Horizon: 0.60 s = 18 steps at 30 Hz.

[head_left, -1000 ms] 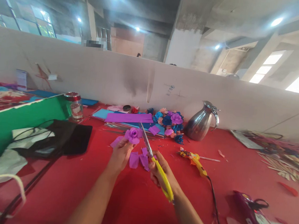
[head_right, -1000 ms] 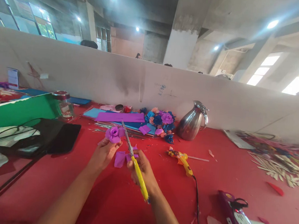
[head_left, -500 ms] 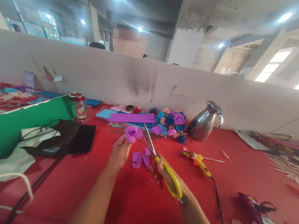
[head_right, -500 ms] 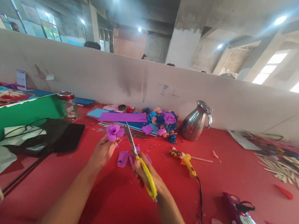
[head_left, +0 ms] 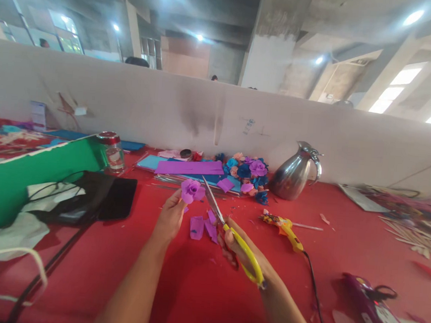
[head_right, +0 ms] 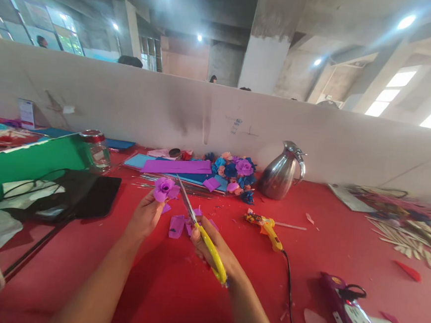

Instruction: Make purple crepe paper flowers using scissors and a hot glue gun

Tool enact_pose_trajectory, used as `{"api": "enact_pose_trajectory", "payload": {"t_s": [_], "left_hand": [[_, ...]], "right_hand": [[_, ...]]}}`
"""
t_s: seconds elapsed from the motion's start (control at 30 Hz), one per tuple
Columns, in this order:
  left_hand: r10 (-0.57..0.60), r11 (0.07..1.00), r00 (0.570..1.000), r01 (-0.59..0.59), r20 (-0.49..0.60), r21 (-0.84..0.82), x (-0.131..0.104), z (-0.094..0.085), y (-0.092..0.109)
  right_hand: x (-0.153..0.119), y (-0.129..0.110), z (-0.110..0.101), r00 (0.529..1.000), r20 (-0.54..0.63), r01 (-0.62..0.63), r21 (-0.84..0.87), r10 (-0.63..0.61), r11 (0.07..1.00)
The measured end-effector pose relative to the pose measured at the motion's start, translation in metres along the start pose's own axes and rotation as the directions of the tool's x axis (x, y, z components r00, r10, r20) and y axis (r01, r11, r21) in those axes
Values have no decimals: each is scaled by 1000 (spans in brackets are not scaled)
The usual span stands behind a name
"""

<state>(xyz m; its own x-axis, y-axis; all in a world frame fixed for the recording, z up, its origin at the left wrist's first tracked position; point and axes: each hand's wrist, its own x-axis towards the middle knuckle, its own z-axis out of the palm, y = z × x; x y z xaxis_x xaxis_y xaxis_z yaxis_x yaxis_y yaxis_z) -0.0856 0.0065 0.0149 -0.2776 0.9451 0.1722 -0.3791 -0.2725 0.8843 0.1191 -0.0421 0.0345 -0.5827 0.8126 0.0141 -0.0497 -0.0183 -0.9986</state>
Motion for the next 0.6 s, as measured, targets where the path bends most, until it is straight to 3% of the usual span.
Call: {"api": "enact_pose_trajectory", "payload": {"t_s": [0.2, 0.6], "left_hand": [[0, 999, 1000, 1, -8, 42, -2, 6, 5], [-19, 1000, 1000, 19, -20, 23, 1, 1, -3]], "right_hand": [[-1, -3, 1, 999, -27, -27, 11, 28, 1000], [1, 1, 1, 998, -60, -33, 30, 34, 999]]}}
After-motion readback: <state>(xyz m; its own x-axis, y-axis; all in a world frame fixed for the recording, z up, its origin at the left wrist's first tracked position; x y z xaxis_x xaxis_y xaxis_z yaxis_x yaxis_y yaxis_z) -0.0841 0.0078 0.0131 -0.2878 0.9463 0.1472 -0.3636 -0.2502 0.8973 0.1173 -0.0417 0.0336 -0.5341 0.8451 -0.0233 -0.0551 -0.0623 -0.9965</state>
